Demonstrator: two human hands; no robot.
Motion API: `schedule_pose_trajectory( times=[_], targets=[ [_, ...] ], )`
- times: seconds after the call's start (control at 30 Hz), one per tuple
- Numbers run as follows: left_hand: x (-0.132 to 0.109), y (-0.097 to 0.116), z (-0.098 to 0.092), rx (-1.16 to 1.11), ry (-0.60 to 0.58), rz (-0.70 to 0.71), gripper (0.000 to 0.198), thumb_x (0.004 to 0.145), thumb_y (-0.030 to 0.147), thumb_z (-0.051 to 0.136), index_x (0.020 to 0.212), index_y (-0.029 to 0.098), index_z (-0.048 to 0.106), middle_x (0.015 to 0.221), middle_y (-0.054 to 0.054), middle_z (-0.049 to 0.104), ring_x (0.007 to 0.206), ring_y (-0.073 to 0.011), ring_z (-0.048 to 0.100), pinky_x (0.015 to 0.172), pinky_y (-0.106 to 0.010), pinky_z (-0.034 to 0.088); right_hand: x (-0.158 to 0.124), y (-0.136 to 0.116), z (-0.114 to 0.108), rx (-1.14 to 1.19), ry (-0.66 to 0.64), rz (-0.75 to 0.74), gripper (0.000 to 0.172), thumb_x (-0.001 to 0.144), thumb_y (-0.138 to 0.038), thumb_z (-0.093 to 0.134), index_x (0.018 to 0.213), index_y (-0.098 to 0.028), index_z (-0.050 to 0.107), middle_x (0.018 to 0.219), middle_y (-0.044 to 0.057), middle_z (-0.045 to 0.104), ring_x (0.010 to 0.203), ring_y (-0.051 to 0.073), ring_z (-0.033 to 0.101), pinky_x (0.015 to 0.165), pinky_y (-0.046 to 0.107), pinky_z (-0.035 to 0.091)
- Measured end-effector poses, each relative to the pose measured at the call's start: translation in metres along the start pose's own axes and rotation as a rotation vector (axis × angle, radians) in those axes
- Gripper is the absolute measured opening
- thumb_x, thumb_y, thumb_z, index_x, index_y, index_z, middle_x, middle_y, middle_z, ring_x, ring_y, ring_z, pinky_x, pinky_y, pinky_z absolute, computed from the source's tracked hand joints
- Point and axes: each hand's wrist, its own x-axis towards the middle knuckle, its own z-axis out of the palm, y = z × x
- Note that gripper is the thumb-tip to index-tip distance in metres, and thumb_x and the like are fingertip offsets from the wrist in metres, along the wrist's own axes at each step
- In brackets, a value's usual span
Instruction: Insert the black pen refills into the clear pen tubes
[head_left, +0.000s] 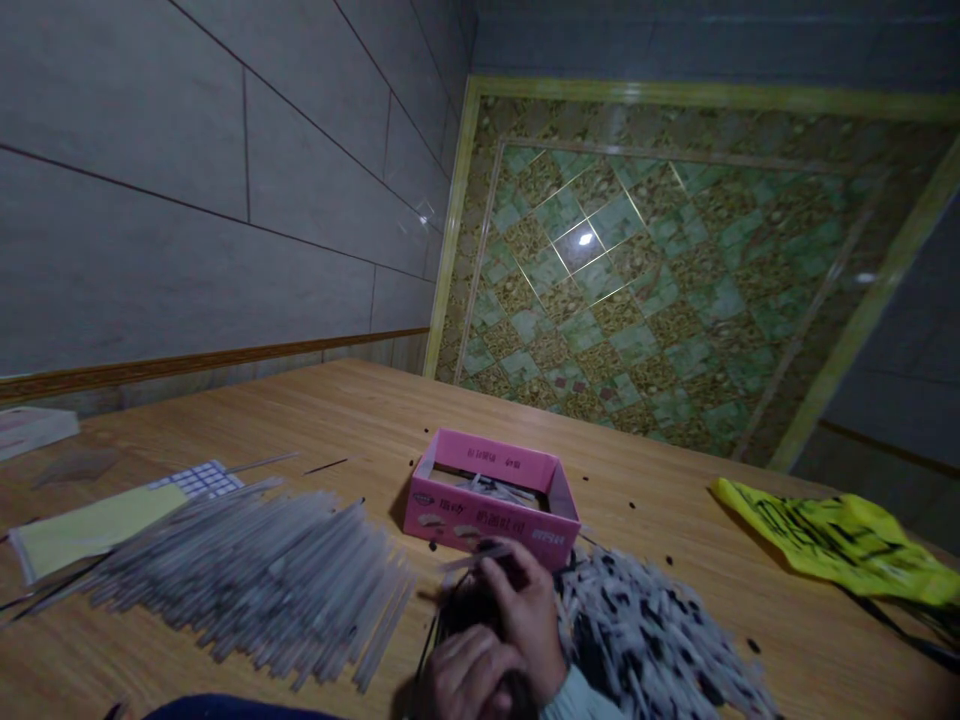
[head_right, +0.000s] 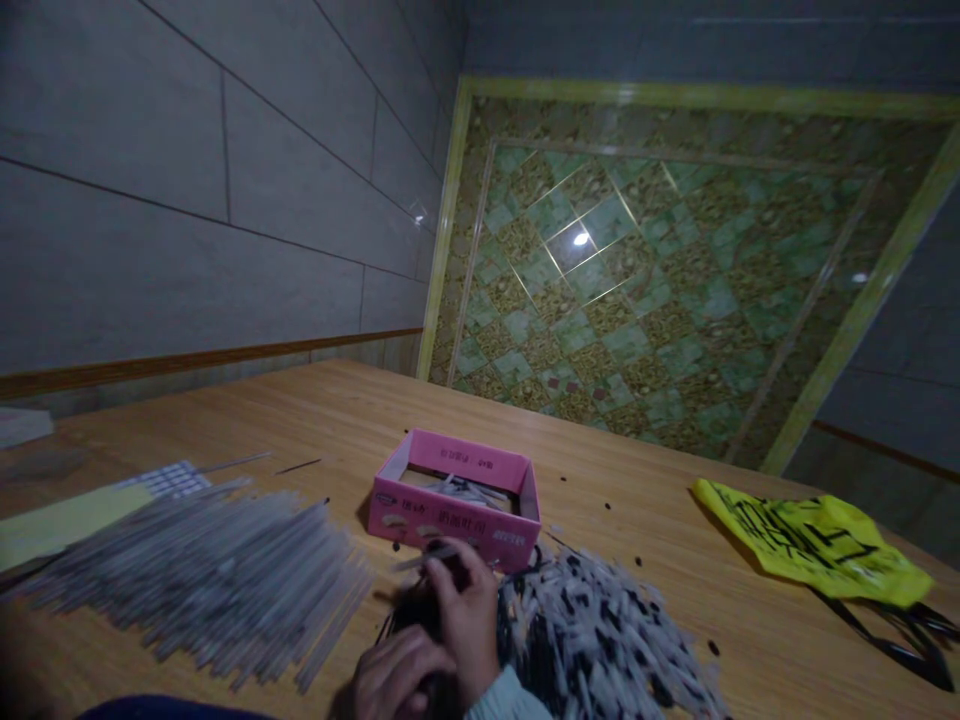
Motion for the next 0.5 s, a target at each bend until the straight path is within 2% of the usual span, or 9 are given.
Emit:
schedule_pose_trajectory(
  times=[0.13,0.2,0.37,0.43,0.5],
  targets=[
    [0.002,0.005,0.001,-0.082,0.021,-0.224,0.034,0.088,0.032,0.032,0.07,0.02,0.059,0.056,-0.003,0.056,0.054,-0.0141,0.055,0.053,-0.022,0.039,-0.02,-0.009,-0.033,0.385,0.248,0.317,0.041,0.08,-0.031,0.061,0.116,-0.022,0.042,0.081,0.001,0.063,0.071,0.016,0.062,0.064,0.027,0.052],
    [0.003,0.006,0.001,-0.122,0.052,-0.343,0.027,0.086,0.026,0.039,0.07,0.021,0.06,0.057,-0.002,0.056,0.056,-0.014,0.055,0.054,-0.022,0.039,-0.032,-0.009,-0.044,0.467,0.309,0.389,0.05,0.076,-0.032,0.066,0.118,-0.023,0.04,0.078,-0.001,0.062,0.068,0.015,0.061,0.062,0.025,0.052],
    [0.007,0.001,-0.002,-0.206,0.169,-0.578,0.023,0.083,0.028,0.046,0.067,0.022,0.061,0.055,-0.001,0.054,0.054,-0.0142,0.053,0.056,-0.022,0.038,-0.05,0.001,-0.054,0.487,0.392,0.471,0.052,0.071,-0.043,0.069,0.109,-0.016,0.047,0.072,0.004,0.066,0.053,0.015,0.06,0.05,0.024,0.049],
    [0.01,-0.001,-0.004,-0.228,0.127,-0.639,0.022,0.081,0.031,0.049,0.067,0.021,0.063,0.057,-0.002,0.056,0.055,-0.0149,0.054,0.057,-0.022,0.039,-0.051,0.003,-0.055,0.51,0.37,0.501,0.049,0.069,-0.045,0.07,0.102,-0.013,0.053,0.067,0.005,0.066,0.052,0.015,0.059,0.048,0.023,0.047],
    [0.014,-0.001,-0.003,-0.265,0.025,-0.687,0.024,0.08,0.034,0.05,0.069,0.02,0.065,0.063,-0.004,0.059,0.061,-0.0164,0.056,0.059,-0.022,0.04,-0.05,0.002,-0.056,0.56,0.307,0.525,0.046,0.068,-0.044,0.071,0.098,-0.012,0.056,0.062,0.004,0.065,0.048,0.013,0.056,0.045,0.021,0.044]
  ],
)
